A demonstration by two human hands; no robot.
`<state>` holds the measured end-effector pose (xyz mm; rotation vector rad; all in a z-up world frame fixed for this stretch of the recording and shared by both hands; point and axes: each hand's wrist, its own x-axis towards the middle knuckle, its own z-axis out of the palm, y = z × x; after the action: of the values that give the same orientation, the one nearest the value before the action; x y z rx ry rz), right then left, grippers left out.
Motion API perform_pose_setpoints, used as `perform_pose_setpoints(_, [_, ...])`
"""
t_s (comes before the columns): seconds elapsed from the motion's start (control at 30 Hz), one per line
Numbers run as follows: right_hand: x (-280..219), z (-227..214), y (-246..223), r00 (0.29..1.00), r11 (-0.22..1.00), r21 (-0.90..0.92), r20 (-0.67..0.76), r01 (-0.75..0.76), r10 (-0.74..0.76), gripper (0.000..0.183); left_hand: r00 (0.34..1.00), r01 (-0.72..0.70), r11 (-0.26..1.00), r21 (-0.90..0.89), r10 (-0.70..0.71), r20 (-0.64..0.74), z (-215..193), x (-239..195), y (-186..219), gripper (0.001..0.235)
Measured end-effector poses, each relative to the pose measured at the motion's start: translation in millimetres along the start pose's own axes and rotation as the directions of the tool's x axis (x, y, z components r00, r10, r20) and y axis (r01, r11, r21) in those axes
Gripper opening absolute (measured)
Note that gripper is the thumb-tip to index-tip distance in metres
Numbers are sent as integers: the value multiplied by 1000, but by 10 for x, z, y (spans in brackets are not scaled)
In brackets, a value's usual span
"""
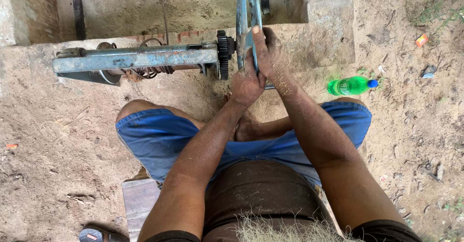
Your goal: The person sits on a low stool and turns a handwheel to operate a manual sawmill. The person rotates the wheel continuously to drive the saw blade through a log positioned in the concrete trough.
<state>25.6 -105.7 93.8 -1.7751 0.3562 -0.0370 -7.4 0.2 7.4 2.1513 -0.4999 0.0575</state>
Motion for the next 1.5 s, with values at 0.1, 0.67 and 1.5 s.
perform_pose_setpoints(0.1, [-45, 0, -86, 997, 997, 7, 31, -76, 75, 57, 997, -65, 997, -43, 62, -55, -13, 2, 2, 70])
perform_pose_setpoints(0.67, [-139, 69, 237, 1000, 956, -294, 22, 2, 5, 47, 984, -172, 984, 46, 170, 53, 282, -238, -346, 40])
perform_pose_setpoints(1.5, [-627, 311, 1645, 991, 988, -145, 130, 52, -33, 29, 945, 259, 965, 36, -261, 195, -283, 1802, -23, 70])
